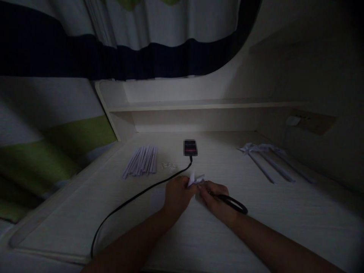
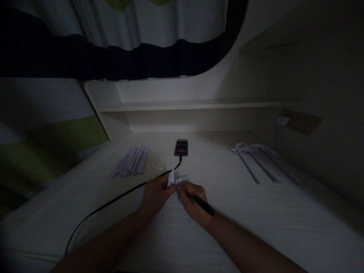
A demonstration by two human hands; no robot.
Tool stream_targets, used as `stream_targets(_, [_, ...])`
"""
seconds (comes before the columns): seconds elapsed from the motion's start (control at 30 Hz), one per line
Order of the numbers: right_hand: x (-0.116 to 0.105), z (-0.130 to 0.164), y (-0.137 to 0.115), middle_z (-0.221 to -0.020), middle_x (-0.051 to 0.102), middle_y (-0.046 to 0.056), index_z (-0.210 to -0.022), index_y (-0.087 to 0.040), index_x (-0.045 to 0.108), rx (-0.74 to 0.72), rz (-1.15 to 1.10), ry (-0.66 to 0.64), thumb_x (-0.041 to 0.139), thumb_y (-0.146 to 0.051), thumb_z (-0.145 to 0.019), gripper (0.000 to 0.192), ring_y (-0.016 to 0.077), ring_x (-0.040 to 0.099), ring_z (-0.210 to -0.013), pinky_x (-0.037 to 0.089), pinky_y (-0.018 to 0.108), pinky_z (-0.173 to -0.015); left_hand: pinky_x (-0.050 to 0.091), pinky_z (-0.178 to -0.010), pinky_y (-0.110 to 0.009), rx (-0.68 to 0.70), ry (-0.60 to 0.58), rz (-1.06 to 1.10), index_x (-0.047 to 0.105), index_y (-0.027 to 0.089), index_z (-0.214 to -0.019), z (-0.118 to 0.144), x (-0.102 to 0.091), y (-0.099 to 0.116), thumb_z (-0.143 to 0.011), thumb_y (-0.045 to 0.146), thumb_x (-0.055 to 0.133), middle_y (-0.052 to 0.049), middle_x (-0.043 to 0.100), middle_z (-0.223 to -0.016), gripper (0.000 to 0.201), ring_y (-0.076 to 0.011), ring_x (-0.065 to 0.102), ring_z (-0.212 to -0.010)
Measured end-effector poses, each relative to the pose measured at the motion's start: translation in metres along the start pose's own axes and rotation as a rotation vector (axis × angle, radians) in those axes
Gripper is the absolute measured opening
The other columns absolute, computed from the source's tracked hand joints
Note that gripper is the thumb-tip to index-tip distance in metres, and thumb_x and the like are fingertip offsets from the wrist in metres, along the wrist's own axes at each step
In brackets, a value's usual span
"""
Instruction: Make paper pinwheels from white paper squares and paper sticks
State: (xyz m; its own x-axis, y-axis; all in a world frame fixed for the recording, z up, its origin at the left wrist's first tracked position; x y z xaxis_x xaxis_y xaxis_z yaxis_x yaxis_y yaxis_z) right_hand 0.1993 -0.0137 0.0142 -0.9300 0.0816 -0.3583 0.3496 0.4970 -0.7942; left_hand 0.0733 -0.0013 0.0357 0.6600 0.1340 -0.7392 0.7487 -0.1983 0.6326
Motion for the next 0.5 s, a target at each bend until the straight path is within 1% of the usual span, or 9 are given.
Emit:
stream_targets(0.07, [0.003, 0.002, 0.000, -0.040, 0.041, -0.004, -0.053, -0.019, 0.043, 0.164, -0.110, 0.041, 0.045, -0.033, -0.077, 0.028, 0.0087, 0.041, -0.035, 0.031, 0.020, -0.034, 0.023, -0.046, -0.021, -0.010, 0.037, 0.050, 0.050, 0.015, -0.048, 0.002, 0.003, 0.000, -0.066, 0.030, 0.049, 0.005, 0.039, -0.044, 0.023, -0.0079, 0.037, -0.045])
stream_targets(0.17, [0.008, 0.003, 0.000, -0.036, 0.042, -0.005, -0.056, -0.019, 0.043, 0.308, -0.313, 0.109, 0.046, -0.035, -0.076, 0.026, 0.0082, 0.037, -0.028, 0.030, 0.020, -0.030, 0.027, -0.048, -0.021, -0.016, 0.093, 0.098, 0.053, 0.015, -0.053, 0.007, 0.006, 0.001, -0.067, 0.031, 0.048, 0.004, 0.047, -0.048, 0.023, -0.0081, 0.041, -0.047])
stream_targets(0.27, [0.011, 0.004, 0.004, -0.040, 0.045, -0.004, -0.056, -0.020, 0.042, 0.376, -0.467, 0.159, 0.049, -0.035, -0.074, 0.024, 0.0070, 0.036, -0.028, 0.031, 0.020, -0.030, 0.032, -0.053, -0.020, 0.029, 0.145, 0.106, 0.055, 0.015, -0.057, 0.010, 0.006, 0.003, -0.067, 0.028, 0.048, 0.002, 0.053, -0.056, 0.018, -0.0089, 0.046, -0.053])
stream_targets(0.33, [0.010, 0.003, 0.006, -0.039, 0.043, -0.005, -0.055, -0.019, 0.042, 0.361, -0.447, 0.141, 0.049, -0.034, -0.075, 0.025, 0.0068, 0.035, -0.028, 0.032, 0.020, -0.031, 0.033, -0.056, -0.020, 0.071, 0.156, 0.092, 0.056, 0.016, -0.059, 0.011, 0.005, 0.004, -0.068, 0.026, 0.048, 0.001, 0.056, -0.059, 0.015, -0.0096, 0.048, -0.056])
stream_targets(0.37, [0.008, 0.002, 0.007, -0.037, 0.042, -0.006, -0.054, -0.019, 0.043, 0.322, -0.401, 0.119, 0.048, -0.034, -0.075, 0.027, 0.0068, 0.036, -0.029, 0.031, 0.020, -0.031, 0.034, -0.056, -0.020, 0.085, 0.158, 0.078, 0.056, 0.016, -0.060, 0.011, 0.005, 0.004, -0.068, 0.025, 0.048, 0.001, 0.056, -0.060, 0.015, -0.0099, 0.049, -0.057])
stream_targets(0.4, [0.004, 0.000, 0.005, -0.038, 0.042, -0.005, -0.054, -0.018, 0.044, 0.240, -0.321, 0.088, 0.047, -0.032, -0.077, 0.027, 0.0071, 0.037, -0.030, 0.032, 0.020, -0.032, 0.034, -0.056, -0.020, 0.093, 0.154, 0.066, 0.056, 0.016, -0.060, 0.011, 0.005, 0.005, -0.067, 0.024, 0.048, 0.000, 0.056, -0.060, 0.014, -0.0101, 0.049, -0.058])
stream_targets(0.43, [0.000, -0.003, 0.001, -0.039, 0.043, -0.005, -0.055, -0.018, 0.046, 0.107, -0.208, 0.049, 0.046, -0.030, -0.078, 0.026, 0.0076, 0.040, -0.033, 0.033, 0.019, -0.033, 0.034, -0.056, -0.020, 0.095, 0.144, 0.057, 0.056, 0.016, -0.060, 0.010, 0.005, 0.005, -0.067, 0.024, 0.048, 0.000, 0.056, -0.060, 0.014, -0.0103, 0.049, -0.058])
stream_targets(0.47, [-0.004, -0.005, -0.006, -0.045, 0.048, -0.003, -0.057, -0.017, 0.048, -0.077, -0.058, -0.013, 0.045, -0.027, -0.079, 0.025, 0.0085, 0.045, -0.039, 0.035, 0.020, -0.037, 0.033, -0.055, -0.020, 0.093, 0.129, 0.052, 0.056, 0.016, -0.060, 0.010, 0.006, 0.005, -0.067, 0.024, 0.048, 0.001, 0.056, -0.060, 0.013, -0.0103, 0.049, -0.058])
stream_targets(0.5, [-0.008, -0.005, -0.015, -0.054, 0.053, 0.000, -0.063, -0.016, 0.052, -0.311, 0.082, -0.064, 0.043, -0.024, -0.080, 0.021, 0.0099, 0.049, -0.047, 0.039, 0.021, -0.044, 0.033, -0.054, -0.021, 0.087, 0.108, 0.047, 0.056, 0.016, -0.059, 0.009, 0.006, 0.005, -0.066, 0.024, 0.048, 0.001, 0.055, -0.059, 0.013, -0.0102, 0.048, -0.057])
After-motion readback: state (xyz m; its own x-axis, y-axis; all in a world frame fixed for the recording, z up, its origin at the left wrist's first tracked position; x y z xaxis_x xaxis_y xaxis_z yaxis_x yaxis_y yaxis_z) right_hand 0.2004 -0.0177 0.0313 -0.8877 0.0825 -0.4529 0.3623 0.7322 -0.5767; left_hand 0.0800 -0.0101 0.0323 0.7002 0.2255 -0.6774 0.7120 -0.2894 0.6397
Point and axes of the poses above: each hand's wrist, its own z-axis away from the middle knuckle, its own x-axis out of the palm, y = z × x, the point moved 5 cm from there along -z, towards the middle knuckle
